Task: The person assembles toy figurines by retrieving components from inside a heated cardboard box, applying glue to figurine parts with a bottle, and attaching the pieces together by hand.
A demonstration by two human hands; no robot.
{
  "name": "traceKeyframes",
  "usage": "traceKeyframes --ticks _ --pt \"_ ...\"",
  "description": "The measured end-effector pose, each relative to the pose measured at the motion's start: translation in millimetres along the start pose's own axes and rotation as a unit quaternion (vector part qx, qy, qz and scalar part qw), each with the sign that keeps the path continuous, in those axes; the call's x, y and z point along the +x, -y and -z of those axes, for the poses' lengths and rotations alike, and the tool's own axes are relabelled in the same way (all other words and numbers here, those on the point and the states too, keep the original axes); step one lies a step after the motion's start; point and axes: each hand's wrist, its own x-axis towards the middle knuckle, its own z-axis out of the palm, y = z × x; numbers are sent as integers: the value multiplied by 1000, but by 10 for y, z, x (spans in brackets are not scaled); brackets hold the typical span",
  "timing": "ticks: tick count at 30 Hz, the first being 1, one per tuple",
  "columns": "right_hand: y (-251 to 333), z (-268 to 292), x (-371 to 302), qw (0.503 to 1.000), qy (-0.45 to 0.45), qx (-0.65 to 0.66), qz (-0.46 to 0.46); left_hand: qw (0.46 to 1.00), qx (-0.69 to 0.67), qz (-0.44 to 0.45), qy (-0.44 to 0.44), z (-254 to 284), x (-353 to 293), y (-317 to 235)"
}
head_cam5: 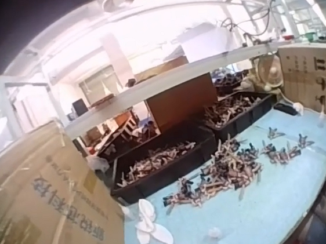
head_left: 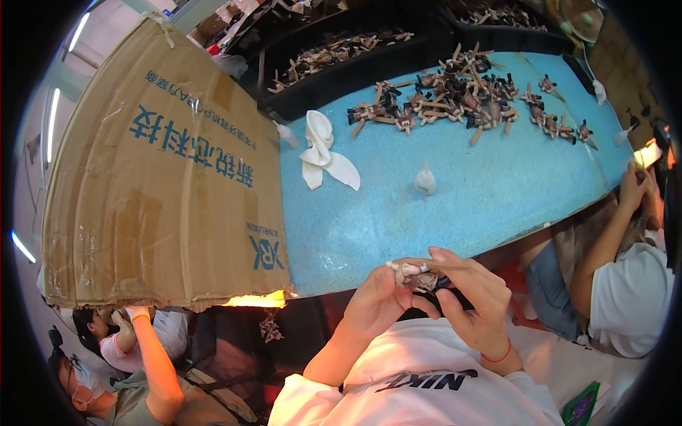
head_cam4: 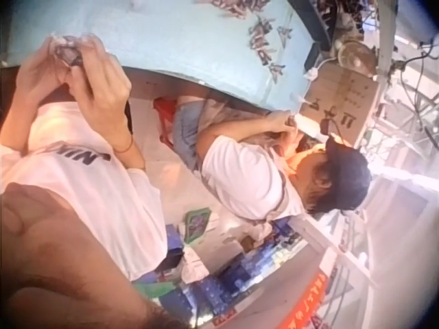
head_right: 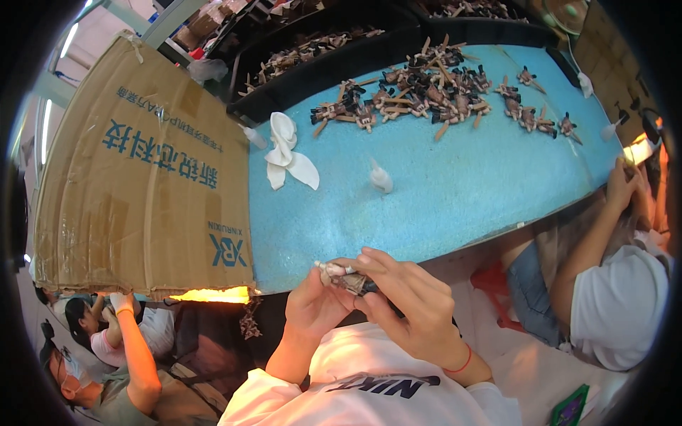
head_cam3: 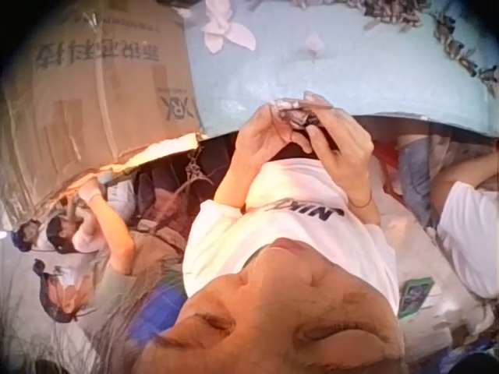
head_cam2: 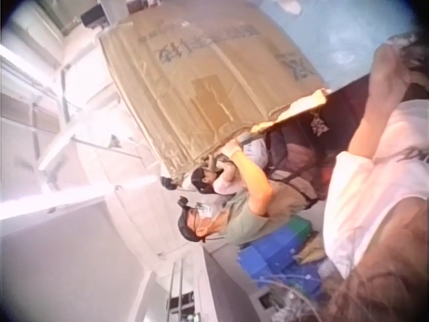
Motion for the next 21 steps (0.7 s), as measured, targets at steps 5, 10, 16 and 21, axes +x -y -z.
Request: traceKeyframes --ticks 5,10,16,21 --pt "-60 -32 -59 999 -16 44 -7 986 160 32 20 -12 8 -147" --pt "-109 -68 -62 995 -45 91 -1 972 231 9 28 -123 117 -265" --pt "-199 -102 -56 993 -63 99 4 946 319 -53 18 -158 185 -330" --pt "-247 -117 -90 987 -85 129 -38 898 423 -108 52 -189 259 -374"
